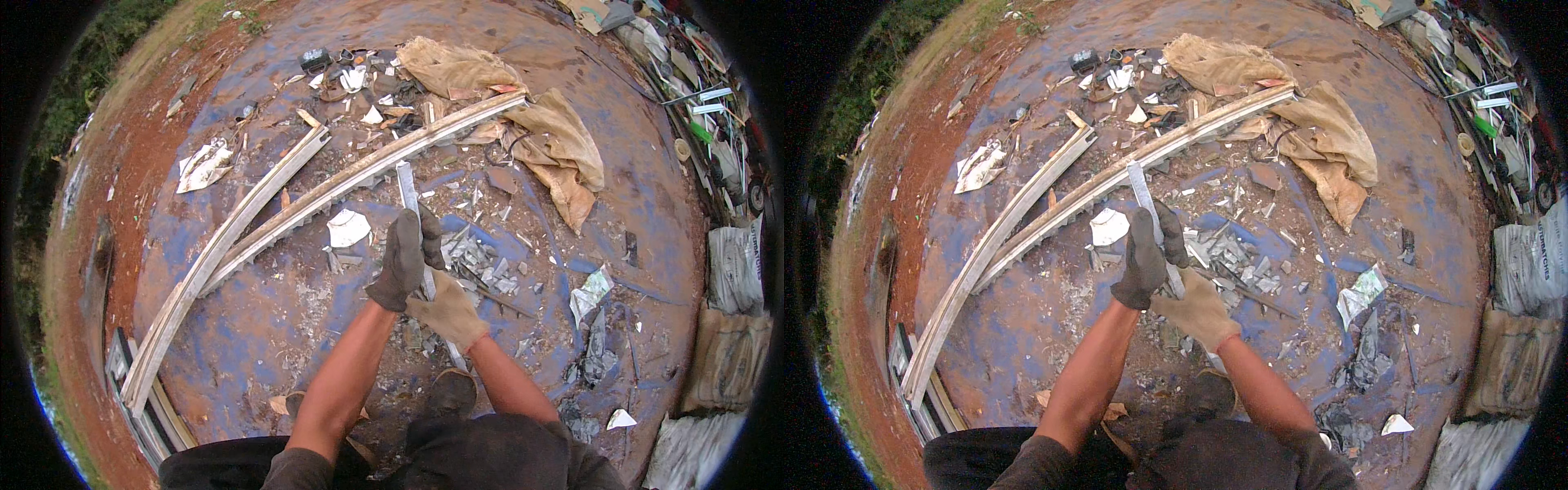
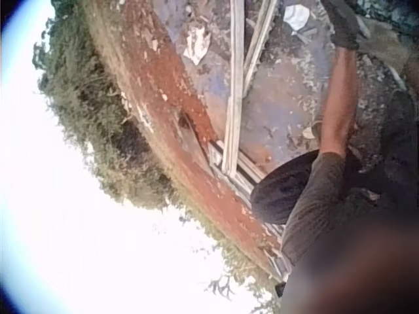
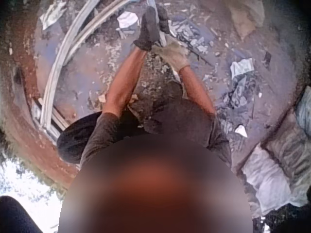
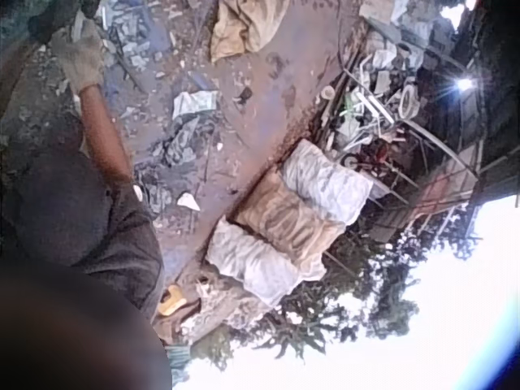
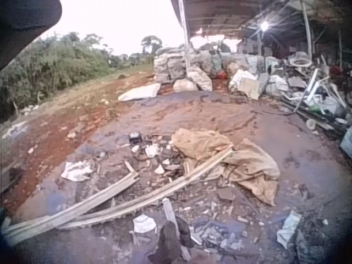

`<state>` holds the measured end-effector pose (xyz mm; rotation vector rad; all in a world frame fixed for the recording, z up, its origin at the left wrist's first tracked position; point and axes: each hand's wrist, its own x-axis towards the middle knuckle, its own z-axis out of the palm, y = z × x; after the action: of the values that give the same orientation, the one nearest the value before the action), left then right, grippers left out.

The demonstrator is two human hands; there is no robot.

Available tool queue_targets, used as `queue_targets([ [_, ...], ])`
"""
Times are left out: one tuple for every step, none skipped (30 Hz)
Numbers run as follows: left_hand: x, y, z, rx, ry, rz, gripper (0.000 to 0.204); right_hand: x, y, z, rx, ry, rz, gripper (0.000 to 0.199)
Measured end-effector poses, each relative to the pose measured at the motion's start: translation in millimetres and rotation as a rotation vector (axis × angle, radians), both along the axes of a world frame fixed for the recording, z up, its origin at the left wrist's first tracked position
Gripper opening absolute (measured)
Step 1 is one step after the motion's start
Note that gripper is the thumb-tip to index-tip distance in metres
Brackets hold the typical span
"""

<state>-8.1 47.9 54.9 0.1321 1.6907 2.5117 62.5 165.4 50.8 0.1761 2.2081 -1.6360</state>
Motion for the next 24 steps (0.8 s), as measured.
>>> queue_targets([
  [0.0,-2.1,-0.5,0.001,0.04,0.006,0.054,1.8,1.7,0.8,0.029,0.013,0.015,0.027],
  [0.3,-3.7,-0.3,0.014,0.022,0.004,0.054,3.3,3.1,0.9,-0.015,0.046,-0.019,0.026],
  [0.9,-4.3,0.3,0.036,0.01,0.0,0.053,4.5,6.7,0.3,-0.059,0.052,-0.027,0.025],
  [1.6,-4.2,1.1,0.061,0.001,-0.007,0.052,5.1,8.6,-0.9,-0.041,0.046,-0.085,0.024],
  [2.8,-3.5,2.0,0.036,0.018,-0.006,0.051,5.8,10.5,-2.2,-0.042,0.153,-0.044,0.023],
  [3.7,-2.0,2.9,0.012,0.035,-0.006,0.049,6.0,11.3,-3.5,0.019,0.246,-0.051,0.022],
  [5.3,-0.3,3.7,-0.014,0.038,0.0,0.048,6.2,12.8,-4.1,0.078,0.329,-0.035,0.022],
  [6.5,1.7,4.5,-0.009,0.046,-0.005,0.047,6.3,13.5,-4.5,0.107,0.383,-0.055,0.023],
  [7.3,2.8,5.4,-0.012,0.048,-0.003,0.046,6.3,13.7,-4.1,0.127,0.436,-0.05,0.024],
  [7.8,3.1,6.3,-0.009,0.048,0.006,0.045,6.6,14.0,-3.2,0.156,0.469,-0.007,0.025],
  [7.9,3.2,7.3,-0.001,0.056,-0.002,0.044,6.6,13.7,-2.4,0.136,0.444,-0.015,0.024],
  [8.0,2.4,8.2,0.016,0.069,-0.004,0.044,7.0,13.6,-1.6,0.125,0.407,0.016,0.024],
  [7.8,1.7,9.3,0.031,0.088,-0.025,0.043,6.7,12.4,-1.3,0.137,0.385,0.002,0.023],
  [8.0,0.7,10.6,0.035,0.082,0.002,0.043,6.7,11.0,-1.3,0.164,0.417,0.043,0.022],
  [8.3,0.1,12.1,0.04,0.08,0.011,0.042,6.4,8.9,-2.1,0.214,0.462,0.038,0.022],
  [8.9,0.5,13.7,0.029,0.043,0.042,0.042,6.0,5.5,-3.6,0.286,0.469,0.041,0.022],
  [10.4,1.2,15.4,0.035,0.053,0.014,0.041,5.6,2.0,-5.4,0.317,0.445,0.028,0.024],
  [13.1,4.4,17.1,0.023,0.024,0.011,0.041,5.2,-2.6,-7.6,0.367,0.379,0.023,0.025],
  [15.0,6.6,18.4,0.006,-0.004,0.016,0.04,4.9,-6.4,-9.4,0.414,0.351,0.026,0.027],
  [15.2,9.4,19.5,0.023,0.062,0.006,0.038,4.1,-9.6,-10.9,0.405,0.319,0.004,0.031],
  [15.7,9.7,19.6,-0.006,0.037,0.057,0.038,3.5,-12.1,-11.9,0.393,0.321,-0.007,0.035],
  [13.9,10.0,18.9,-0.034,0.041,0.075,0.038,4.2,-10.8,-11.4,0.384,0.367,-0.044,0.039],
  [10.3,9.4,17.0,-0.051,0.055,0.08,0.038,3.1,-9.8,-11.2,0.306,0.387,-0.037,0.043],
  [4.8,3.5,14.8,0.096,-0.154,0.003,0.042,5.2,-4.1,-8.6,0.222,0.429,-0.044,0.047],
])
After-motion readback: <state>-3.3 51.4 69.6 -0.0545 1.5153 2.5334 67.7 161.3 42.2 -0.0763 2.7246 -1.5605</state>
